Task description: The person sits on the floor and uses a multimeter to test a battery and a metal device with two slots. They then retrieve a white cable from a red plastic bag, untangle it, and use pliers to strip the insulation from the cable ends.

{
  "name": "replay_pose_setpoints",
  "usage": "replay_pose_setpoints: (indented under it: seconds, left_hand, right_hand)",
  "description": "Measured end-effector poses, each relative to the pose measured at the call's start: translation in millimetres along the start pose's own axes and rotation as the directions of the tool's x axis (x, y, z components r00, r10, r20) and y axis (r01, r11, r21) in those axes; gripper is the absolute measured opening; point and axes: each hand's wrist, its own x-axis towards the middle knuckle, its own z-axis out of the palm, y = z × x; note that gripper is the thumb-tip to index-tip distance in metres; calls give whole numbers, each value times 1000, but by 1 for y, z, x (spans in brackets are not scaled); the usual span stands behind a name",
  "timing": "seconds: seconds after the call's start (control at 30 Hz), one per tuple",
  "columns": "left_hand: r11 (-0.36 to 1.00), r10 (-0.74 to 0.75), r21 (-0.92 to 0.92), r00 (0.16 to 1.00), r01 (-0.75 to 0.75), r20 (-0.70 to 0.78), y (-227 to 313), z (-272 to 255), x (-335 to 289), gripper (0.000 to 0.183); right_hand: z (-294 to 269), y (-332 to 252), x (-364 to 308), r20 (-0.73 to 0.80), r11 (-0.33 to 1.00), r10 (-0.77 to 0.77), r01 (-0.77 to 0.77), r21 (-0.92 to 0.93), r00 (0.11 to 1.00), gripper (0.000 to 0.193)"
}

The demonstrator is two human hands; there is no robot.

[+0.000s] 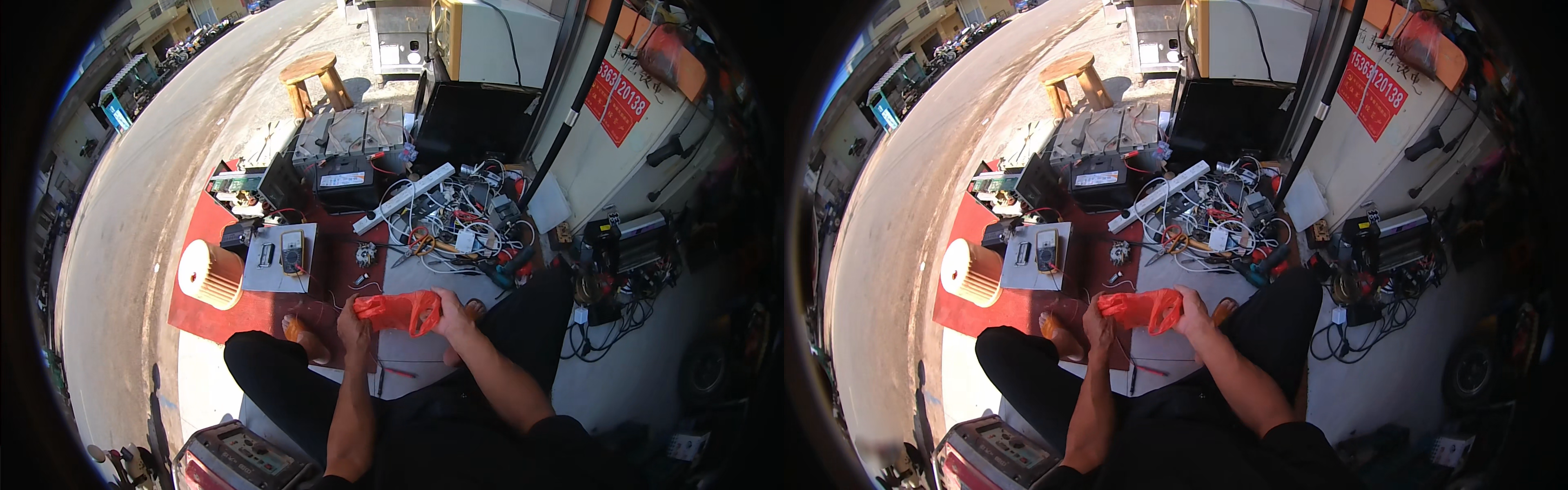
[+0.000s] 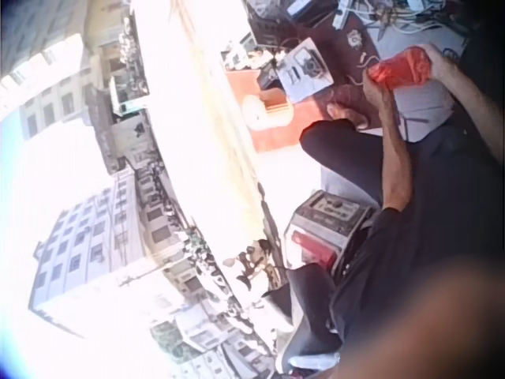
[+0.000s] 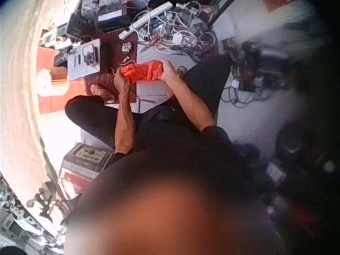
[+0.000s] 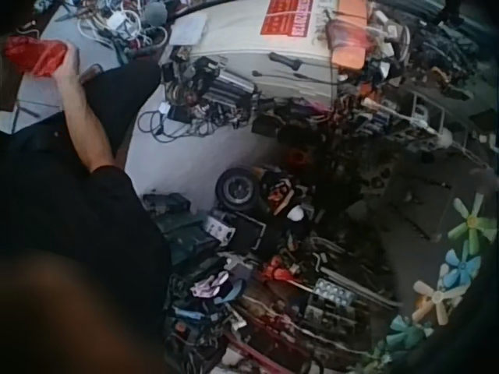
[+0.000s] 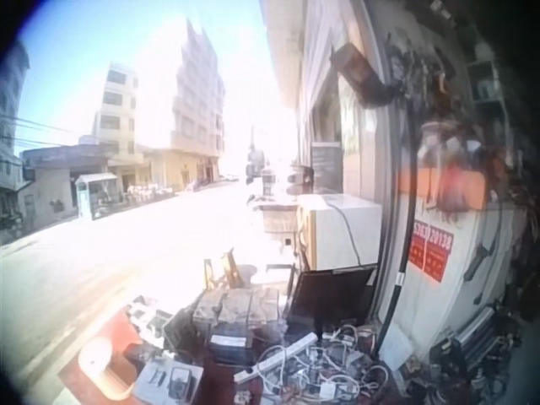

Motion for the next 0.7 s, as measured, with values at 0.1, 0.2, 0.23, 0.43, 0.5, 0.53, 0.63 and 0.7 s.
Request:
replay_pose_setpoints:
  seconds: [0.1, 0.2, 0.23, 0.43, 0.5, 0.53, 0.63, 0.7]
  left_hand:
    - [990, 40, -138, 999, -40, -3, 0, -13, 12, 49]
    - [999, 47, -11, 988, -49, -145, 14, -10, 6, 37]
    - [998, 55, 4, 984, -55, -169, 19, -6, 4, 37]
    - [997, 70, -4, 969, -74, -238, 48, -4, -3, 40]
    - [996, 78, -10, 940, -86, -333, 55, -12, 1, 36]
    - [996, 80, -14, 923, -92, -377, 59, -17, 3, 34]
    - [993, -64, -118, 930, 22, -362, 71, -31, 6, 26]
    - [989, -37, -147, 931, -18, -362, 78, -39, 6, 24]
  right_hand:
    - [-11, -61, 0, -26, 959, -272, 273, 79, 962, 26]
    - [-29, -78, -4, -222, 903, -379, 411, 125, 899, 16]
    - [-36, -79, -6, -217, 918, -359, 386, 95, 908, 12]
    - [-41, -75, -9, -361, 901, -385, 431, 54, 850, 9]
    - [-27, -80, -15, -306, 902, -387, 426, 71, 870, 9]
    - [-19, -81, -21, -341, 884, -405, 458, 89, 848, 9]
    - [4, -81, -40, -250, 857, -503, 516, -17, 828, 15]
    - [9, -75, -58, -234, 796, -604, 591, -128, 762, 19]
